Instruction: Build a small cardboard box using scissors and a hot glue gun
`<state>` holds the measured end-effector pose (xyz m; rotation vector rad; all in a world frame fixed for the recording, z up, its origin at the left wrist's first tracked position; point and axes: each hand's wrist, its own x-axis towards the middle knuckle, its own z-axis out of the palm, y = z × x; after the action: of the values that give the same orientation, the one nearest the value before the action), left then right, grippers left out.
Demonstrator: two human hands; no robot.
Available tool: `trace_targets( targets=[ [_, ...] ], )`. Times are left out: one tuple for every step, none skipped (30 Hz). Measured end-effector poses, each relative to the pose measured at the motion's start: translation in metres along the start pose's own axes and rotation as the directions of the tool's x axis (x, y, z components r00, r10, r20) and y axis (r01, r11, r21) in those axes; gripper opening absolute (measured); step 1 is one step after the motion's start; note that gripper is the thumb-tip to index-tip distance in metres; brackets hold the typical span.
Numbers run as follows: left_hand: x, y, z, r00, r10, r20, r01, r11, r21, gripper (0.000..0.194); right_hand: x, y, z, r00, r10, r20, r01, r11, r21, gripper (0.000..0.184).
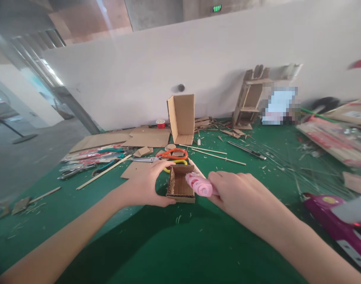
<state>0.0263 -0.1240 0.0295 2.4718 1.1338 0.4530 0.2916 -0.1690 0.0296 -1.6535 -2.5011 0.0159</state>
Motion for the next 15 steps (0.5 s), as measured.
trace_targets(
  targets=[
    [-0.0001, -0.0012, 0.0002, 1.000, 0.006, -0.007, -0.006, 1.000, -0.005, 0.087, -0.0006, 0.0014, 0.0003, 1.000, 0.007, 0.005, -0.007, 1.000, 0.004, 0.035],
    [-0.0001, -0.0023, 0.0004, 1.000, 0.015, -0.012, -0.016, 1.000, -0.010, 0.087, -0.0010, 0.0023, 0.0007, 1.000, 0.011, 0.007, -0.011, 1.000, 0.007, 0.035],
    [-0.0002, -0.0034, 0.0005, 1.000, 0.023, -0.016, -0.024, 1.000, -0.014, 0.087, -0.0013, 0.0030, 0.0012, 1.000, 0.014, 0.006, -0.014, 1.000, 0.007, 0.035],
    [-0.0002, -0.0042, 0.0004, 0.999, 0.027, -0.020, -0.027, 0.999, -0.017, 0.087, -0.0015, 0.0034, 0.0015, 1.000, 0.016, 0.002, -0.016, 1.000, 0.004, 0.034],
    [-0.0002, -0.0047, 0.0002, 0.999, 0.024, -0.022, -0.025, 1.000, -0.018, 0.087, -0.0017, 0.0038, 0.0018, 1.000, 0.018, -0.002, -0.018, 1.000, -0.002, 0.034],
    [-0.0001, -0.0049, -0.0002, 1.000, 0.017, -0.019, -0.018, 1.000, -0.018, 0.088, -0.0020, 0.0042, 0.0019, 1.000, 0.021, -0.006, -0.021, 1.000, -0.014, 0.034],
    [0.0000, -0.0048, -0.0007, 1.000, 0.007, -0.014, -0.007, 1.000, -0.018, 0.088, -0.0026, 0.0048, 0.0018, 1.000, 0.029, -0.009, -0.030, 0.999, -0.029, 0.035],
    [0.0001, -0.0045, -0.0013, 1.000, -0.003, -0.008, 0.003, 1.000, -0.019, 0.089, -0.0033, 0.0054, 0.0015, 0.999, 0.040, -0.009, -0.040, 0.998, -0.042, 0.035],
    [0.0001, -0.0038, -0.0018, 1.000, -0.012, -0.001, 0.012, 1.000, -0.018, 0.089, -0.0041, 0.0060, 0.0009, 0.999, 0.053, -0.009, -0.053, 0.997, -0.051, 0.036],
    [0.0002, -0.0030, -0.0022, 1.000, -0.019, 0.009, 0.019, 1.000, -0.017, 0.090, -0.0050, 0.0062, 0.0001, 0.998, 0.062, -0.007, -0.063, 0.997, -0.050, 0.037],
    [0.0003, -0.0022, -0.0025, 1.000, -0.024, 0.015, 0.024, 1.000, -0.015, 0.090, -0.0056, 0.0058, -0.0011, 0.998, 0.066, -0.003, -0.067, 0.997, -0.039, 0.037],
    [0.0003, -0.0013, -0.0026, 0.999, -0.029, 0.016, 0.029, 0.999, -0.013, 0.090, -0.0059, 0.0047, -0.0025, 0.998, 0.062, 0.004, -0.062, 0.998, -0.016, 0.036],
    [0.0003, -0.0006, -0.0025, 0.999, -0.033, 0.015, 0.033, 0.999, -0.011, 0.091, -0.0058, 0.0027, -0.0041, 0.999, 0.049, 0.010, -0.049, 0.999, 0.014, 0.035],
    [0.0003, -0.0002, -0.0022, 0.999, -0.034, 0.014, 0.034, 0.999, -0.009, 0.091, -0.0050, 0.0000, -0.0058, 0.999, 0.032, 0.017, -0.033, 0.998, 0.047, 0.034],
    [0.0003, 0.0000, -0.0019, 0.999, -0.035, 0.018, 0.035, 0.999, -0.008, 0.091, -0.0037, -0.0033, -0.0075, 1.000, 0.017, 0.027, -0.019, 0.996, 0.081, 0.033]
  ],
)
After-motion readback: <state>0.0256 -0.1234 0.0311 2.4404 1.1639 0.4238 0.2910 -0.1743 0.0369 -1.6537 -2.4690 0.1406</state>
